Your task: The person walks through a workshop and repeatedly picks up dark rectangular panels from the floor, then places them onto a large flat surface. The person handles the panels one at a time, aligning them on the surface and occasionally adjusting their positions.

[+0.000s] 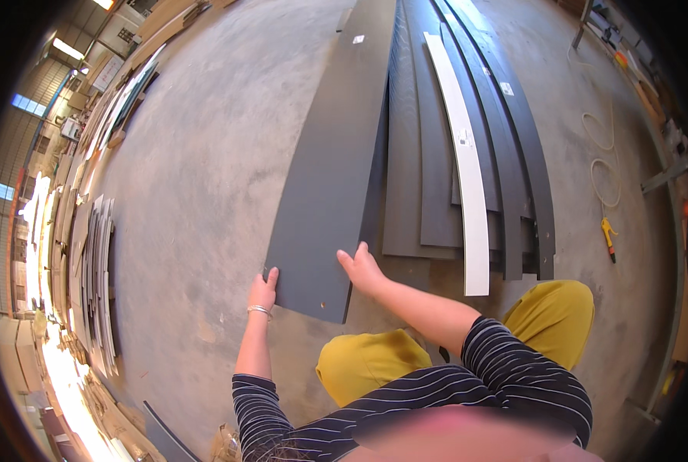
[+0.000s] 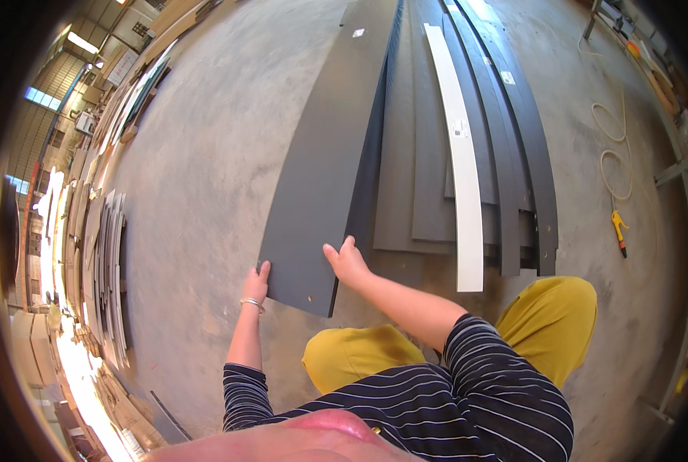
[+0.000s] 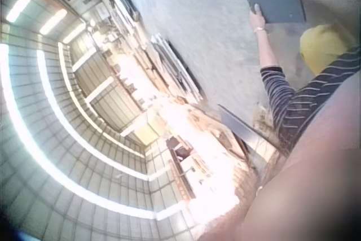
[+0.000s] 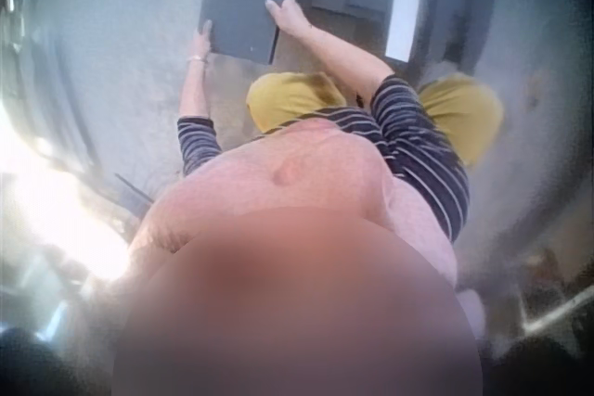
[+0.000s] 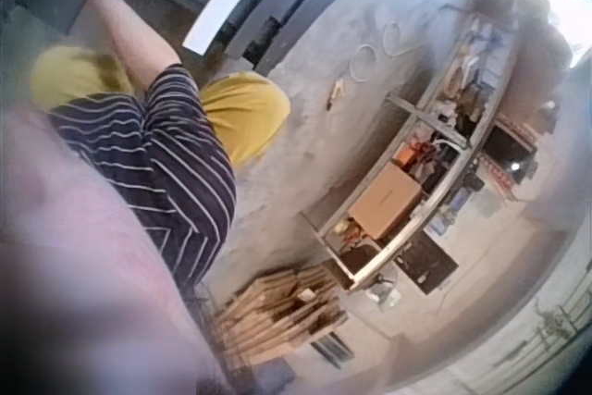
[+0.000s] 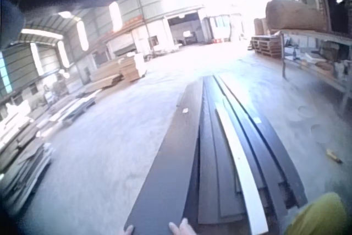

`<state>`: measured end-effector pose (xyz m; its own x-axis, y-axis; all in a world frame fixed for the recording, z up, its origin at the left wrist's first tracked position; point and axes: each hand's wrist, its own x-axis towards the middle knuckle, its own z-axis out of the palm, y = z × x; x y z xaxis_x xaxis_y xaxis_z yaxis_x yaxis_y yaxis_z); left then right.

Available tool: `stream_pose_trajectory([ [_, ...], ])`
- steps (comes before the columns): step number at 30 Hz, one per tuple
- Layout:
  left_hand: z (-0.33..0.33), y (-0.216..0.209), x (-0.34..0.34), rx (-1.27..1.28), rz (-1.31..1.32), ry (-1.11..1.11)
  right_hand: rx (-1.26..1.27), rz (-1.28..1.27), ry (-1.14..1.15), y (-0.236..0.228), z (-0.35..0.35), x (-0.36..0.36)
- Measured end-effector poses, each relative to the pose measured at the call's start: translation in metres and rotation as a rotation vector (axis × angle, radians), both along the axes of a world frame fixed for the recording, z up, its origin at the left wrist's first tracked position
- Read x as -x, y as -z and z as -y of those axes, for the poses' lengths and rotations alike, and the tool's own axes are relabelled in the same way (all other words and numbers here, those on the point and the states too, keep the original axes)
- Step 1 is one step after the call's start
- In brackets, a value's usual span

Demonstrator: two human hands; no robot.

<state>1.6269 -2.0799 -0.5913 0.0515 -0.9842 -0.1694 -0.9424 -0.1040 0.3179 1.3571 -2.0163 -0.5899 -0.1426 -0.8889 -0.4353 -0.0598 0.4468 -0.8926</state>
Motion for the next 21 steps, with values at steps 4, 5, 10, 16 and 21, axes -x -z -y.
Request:
stream_pose_trajectory([
  [4, 0.014, -0.039, -0.003, -0.004, 0.095, -0.041, 0.184, 0.135, 0.072, -0.004, 0.019, 0.002],
  [5, 0.017, -0.044, -0.003, 0.041, 0.085, -0.034, 0.183, 0.126, 0.053, -0.005, 0.026, 0.004],
  [10, 0.021, -0.032, 0.002, -0.021, 0.054, -0.049, 0.211, 0.187, 0.122, 0.006, 0.043, 0.006],
  [16, 0.012, 0.006, -0.014, -0.031, 0.073, -0.063, 0.141, 0.174, 0.083, 0.041, 0.042, -0.016],
  [21, 0.011, 0.0, -0.038, 0.001, 0.095, -0.097, 0.14, 0.243, 0.067, 0.061, 0.039, -0.046],
])
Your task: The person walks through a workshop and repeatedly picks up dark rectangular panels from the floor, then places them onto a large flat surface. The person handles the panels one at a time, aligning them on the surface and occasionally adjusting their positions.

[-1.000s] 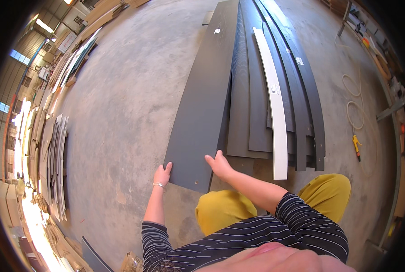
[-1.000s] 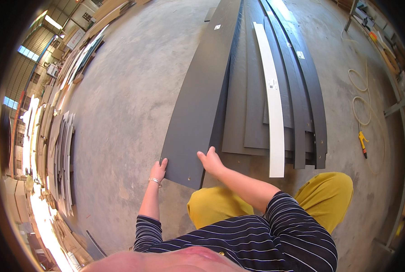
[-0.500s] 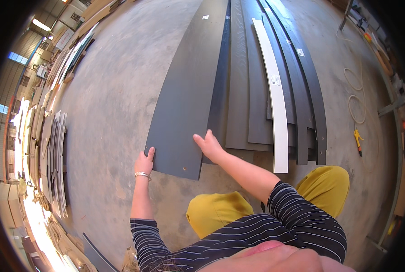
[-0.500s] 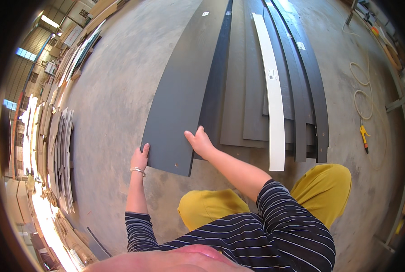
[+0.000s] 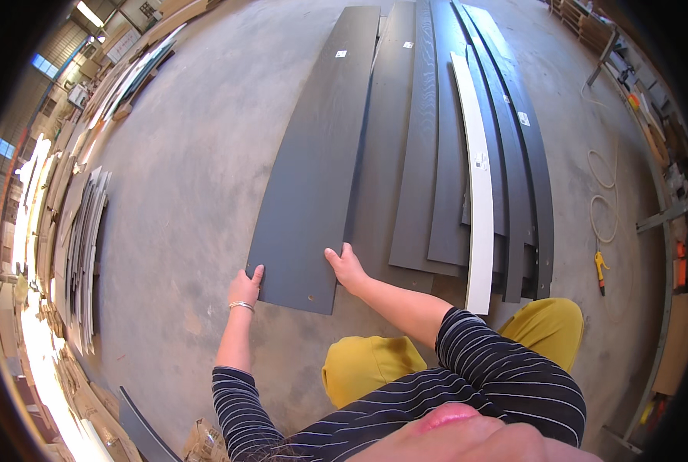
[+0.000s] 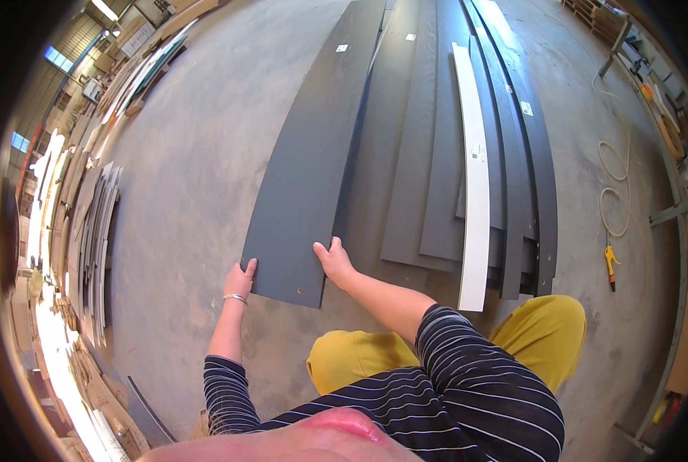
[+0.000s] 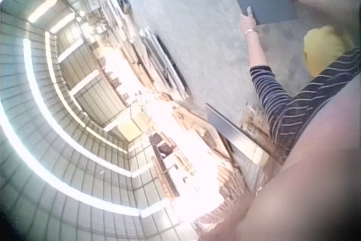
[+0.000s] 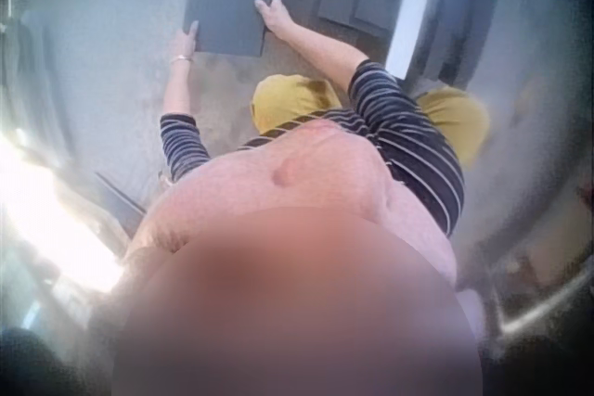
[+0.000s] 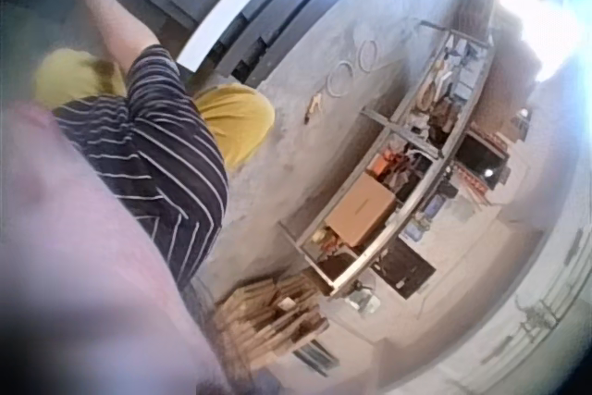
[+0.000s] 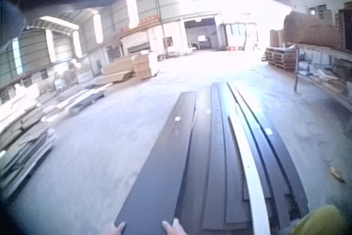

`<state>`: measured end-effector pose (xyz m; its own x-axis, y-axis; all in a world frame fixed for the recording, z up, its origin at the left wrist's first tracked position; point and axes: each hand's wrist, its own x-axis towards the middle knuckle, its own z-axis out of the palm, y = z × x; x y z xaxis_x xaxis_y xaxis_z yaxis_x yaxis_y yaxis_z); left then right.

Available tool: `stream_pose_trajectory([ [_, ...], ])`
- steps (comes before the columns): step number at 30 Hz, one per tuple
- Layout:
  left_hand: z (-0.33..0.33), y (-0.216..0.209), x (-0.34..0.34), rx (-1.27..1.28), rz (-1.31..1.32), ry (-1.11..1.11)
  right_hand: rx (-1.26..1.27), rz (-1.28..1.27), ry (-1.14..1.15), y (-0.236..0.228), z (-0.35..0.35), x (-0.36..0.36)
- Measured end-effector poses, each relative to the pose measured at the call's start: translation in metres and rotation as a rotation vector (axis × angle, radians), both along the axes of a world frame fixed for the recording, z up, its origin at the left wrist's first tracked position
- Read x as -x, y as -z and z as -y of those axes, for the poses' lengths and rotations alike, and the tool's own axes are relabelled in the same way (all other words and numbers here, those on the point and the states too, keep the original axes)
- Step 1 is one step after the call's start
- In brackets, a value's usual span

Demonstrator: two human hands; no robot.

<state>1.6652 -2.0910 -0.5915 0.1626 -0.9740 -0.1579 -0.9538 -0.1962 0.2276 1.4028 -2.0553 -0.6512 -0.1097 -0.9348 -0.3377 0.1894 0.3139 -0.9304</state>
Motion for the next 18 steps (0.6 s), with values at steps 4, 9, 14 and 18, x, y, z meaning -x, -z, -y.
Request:
stream_pose_trajectory([
  [4, 0.003, 0.015, -0.009, -0.05, 0.057, 0.019, -0.144, -0.034, -0.122, 0.011, 0.006, -0.007],
  [9, 0.009, 0.065, -0.026, -0.052, -0.011, 0.031, -0.392, 0.182, -0.403, 0.025, -0.031, 0.022],
  [14, 0.03, 0.074, -0.048, -0.039, -0.041, 0.006, -0.91, 0.266, 0.15, 0.057, -0.122, 0.069],
  [18, 0.034, 0.062, -0.053, -0.095, 0.009, 0.011, -0.583, 0.495, 0.606, 0.078, -0.135, 0.063],
])
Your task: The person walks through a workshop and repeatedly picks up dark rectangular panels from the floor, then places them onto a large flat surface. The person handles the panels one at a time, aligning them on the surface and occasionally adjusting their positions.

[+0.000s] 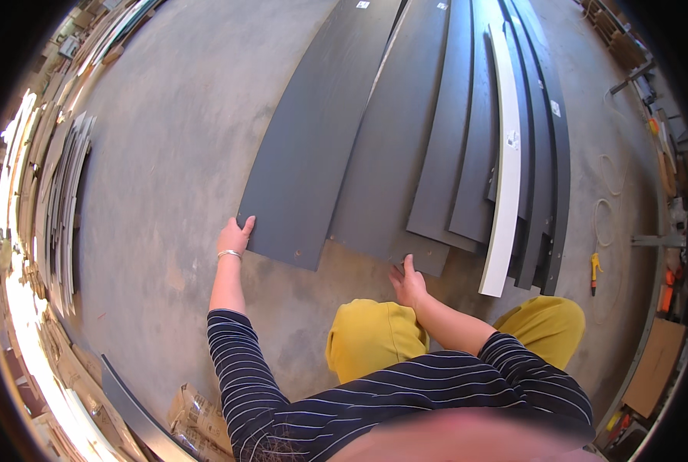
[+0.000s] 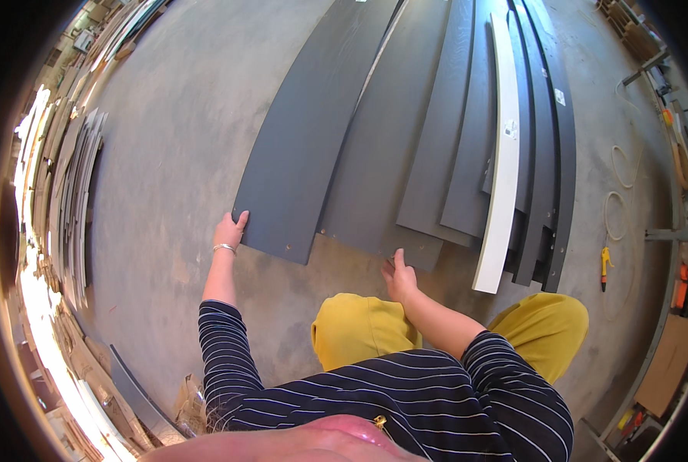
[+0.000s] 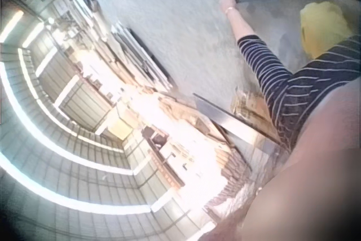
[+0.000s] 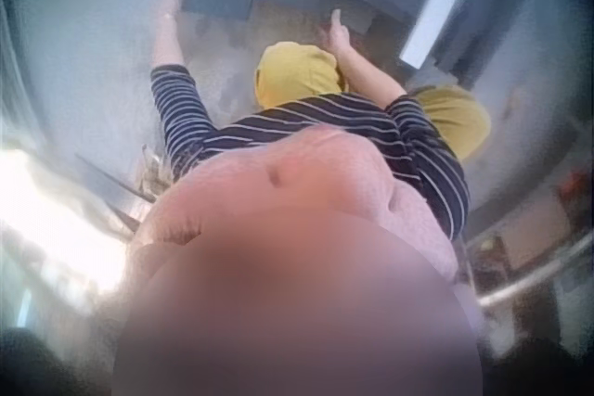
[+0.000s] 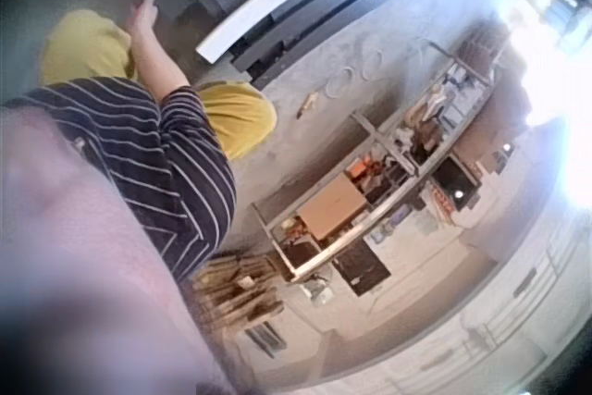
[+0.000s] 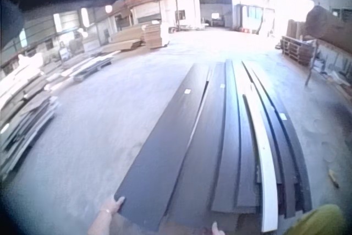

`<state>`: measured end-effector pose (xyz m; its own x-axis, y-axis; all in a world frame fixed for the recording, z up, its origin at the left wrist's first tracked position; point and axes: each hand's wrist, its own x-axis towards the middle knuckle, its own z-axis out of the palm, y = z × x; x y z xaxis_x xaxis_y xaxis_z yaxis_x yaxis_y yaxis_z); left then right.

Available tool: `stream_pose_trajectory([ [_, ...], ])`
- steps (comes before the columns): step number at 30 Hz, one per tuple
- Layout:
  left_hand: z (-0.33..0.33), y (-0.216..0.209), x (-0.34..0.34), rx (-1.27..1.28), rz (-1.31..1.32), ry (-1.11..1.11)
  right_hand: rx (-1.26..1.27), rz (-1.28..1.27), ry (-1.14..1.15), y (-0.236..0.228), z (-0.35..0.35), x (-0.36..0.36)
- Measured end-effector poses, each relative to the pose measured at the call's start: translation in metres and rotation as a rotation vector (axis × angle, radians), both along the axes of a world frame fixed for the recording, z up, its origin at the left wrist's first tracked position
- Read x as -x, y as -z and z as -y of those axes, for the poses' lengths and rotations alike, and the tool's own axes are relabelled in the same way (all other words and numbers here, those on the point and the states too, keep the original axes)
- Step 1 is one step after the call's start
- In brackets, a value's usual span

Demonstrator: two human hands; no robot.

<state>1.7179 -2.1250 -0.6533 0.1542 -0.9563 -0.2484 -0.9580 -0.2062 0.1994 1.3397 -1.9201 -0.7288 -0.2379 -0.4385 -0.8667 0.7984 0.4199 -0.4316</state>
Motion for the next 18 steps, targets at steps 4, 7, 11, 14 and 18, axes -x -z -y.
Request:
stream_pose_trajectory([
  [4, -0.009, -0.001, 0.007, 0.028, -0.019, 0.003, 0.15, 0.315, 0.19, -0.008, 0.007, -0.008],
  [7, -0.008, -0.005, 0.01, -0.004, -0.121, -0.042, 0.171, 0.323, 0.106, -0.017, 0.012, -0.01],
  [11, -0.011, -0.024, 0.014, 0.02, -0.07, -0.004, 0.169, 0.362, 0.017, -0.02, 0.019, -0.022],
  [14, -0.023, -0.032, 0.028, 0.018, -0.048, 0.029, 0.169, 0.351, -0.049, -0.025, 0.022, -0.032],
  [18, -0.05, -0.02, 0.058, 0.043, -0.047, 0.034, 0.0, 0.4, -0.337, -0.048, 0.031, -0.035],
])
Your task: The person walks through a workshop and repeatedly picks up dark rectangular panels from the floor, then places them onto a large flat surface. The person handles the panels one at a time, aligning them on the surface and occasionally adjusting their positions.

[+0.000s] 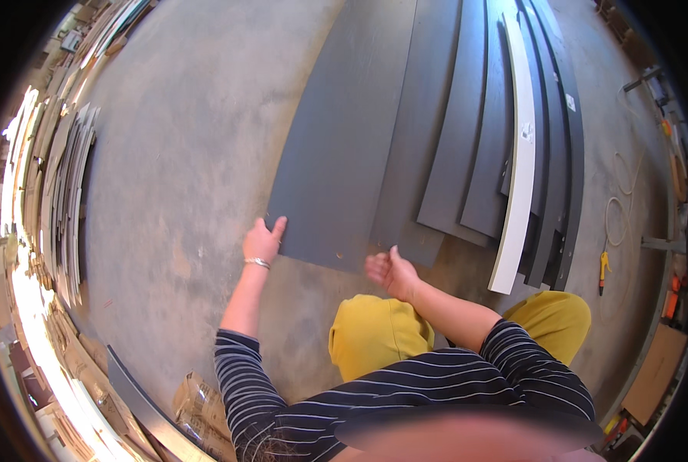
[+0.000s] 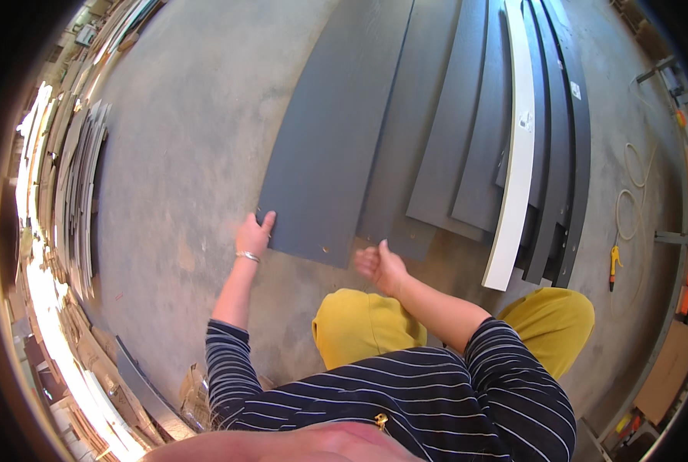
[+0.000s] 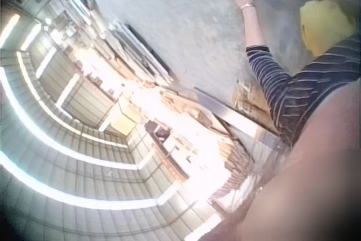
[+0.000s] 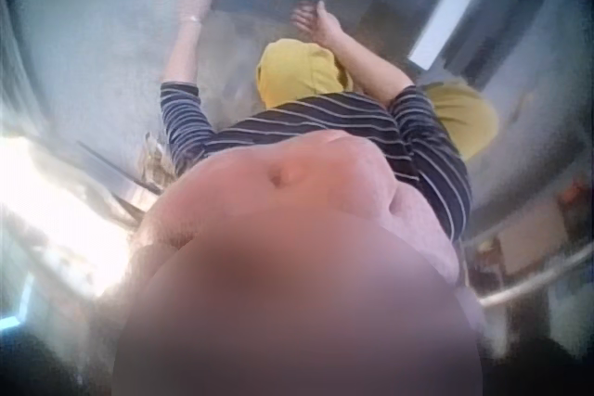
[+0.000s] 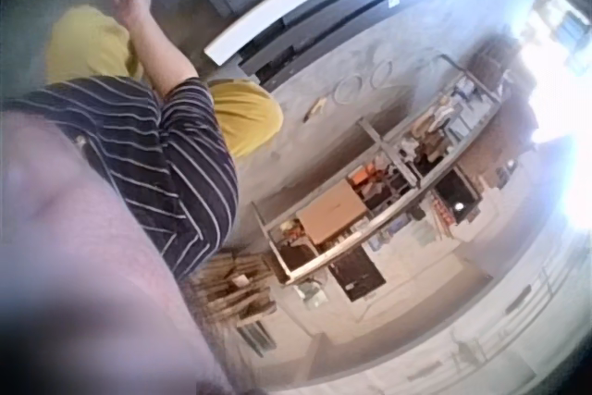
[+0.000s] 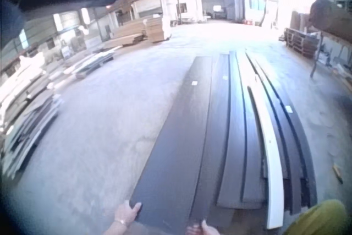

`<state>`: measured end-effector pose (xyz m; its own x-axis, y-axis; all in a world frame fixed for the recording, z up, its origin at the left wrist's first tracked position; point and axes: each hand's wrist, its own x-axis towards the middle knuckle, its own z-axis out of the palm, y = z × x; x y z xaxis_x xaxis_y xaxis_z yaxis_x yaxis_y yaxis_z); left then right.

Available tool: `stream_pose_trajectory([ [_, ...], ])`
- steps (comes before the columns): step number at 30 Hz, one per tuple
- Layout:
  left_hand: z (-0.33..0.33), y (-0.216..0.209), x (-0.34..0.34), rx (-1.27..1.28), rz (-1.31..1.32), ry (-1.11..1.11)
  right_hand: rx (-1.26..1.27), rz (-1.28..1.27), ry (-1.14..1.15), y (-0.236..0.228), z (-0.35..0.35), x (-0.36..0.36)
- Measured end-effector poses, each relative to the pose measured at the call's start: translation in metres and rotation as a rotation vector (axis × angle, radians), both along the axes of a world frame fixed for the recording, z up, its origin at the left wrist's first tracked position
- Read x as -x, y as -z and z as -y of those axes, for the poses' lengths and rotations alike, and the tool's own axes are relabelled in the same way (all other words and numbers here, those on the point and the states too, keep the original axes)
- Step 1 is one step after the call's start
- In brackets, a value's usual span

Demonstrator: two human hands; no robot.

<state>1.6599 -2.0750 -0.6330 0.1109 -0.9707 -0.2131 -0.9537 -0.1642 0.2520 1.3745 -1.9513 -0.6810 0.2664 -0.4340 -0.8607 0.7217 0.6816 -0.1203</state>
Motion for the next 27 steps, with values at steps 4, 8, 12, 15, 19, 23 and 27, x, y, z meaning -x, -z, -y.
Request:
stream_pose_trajectory([
  [4, -0.027, 0.024, 0.029, -0.065, -0.093, -0.02, 0.209, 0.093, -0.008, -0.026, 0.029, 0.007],
  [8, -0.053, 0.041, 0.046, -0.057, -0.109, -0.015, 0.441, -0.6, -0.022, -0.032, 0.061, 0.02],
  [12, -0.071, 0.048, 0.048, -0.059, -0.101, -0.036, 0.392, -0.742, -0.074, -0.024, 0.058, 0.017],
  [15, -0.084, 0.047, 0.038, -0.054, -0.11, -0.05, 0.445, -0.887, -0.18, -0.017, 0.039, 0.005],
  [19, -0.113, 0.044, 0.012, -0.05, -0.066, -0.071, 0.461, -0.871, -0.266, -0.011, 0.008, -0.017],
  [23, -0.143, 0.054, -0.017, 0.009, 0.027, -0.075, 0.492, -0.599, -0.383, -0.002, -0.023, -0.027],
  [27, -0.177, 0.065, -0.05, 0.039, 0.121, -0.07, 0.459, -0.321, -0.527, 0.003, -0.046, -0.032],
])
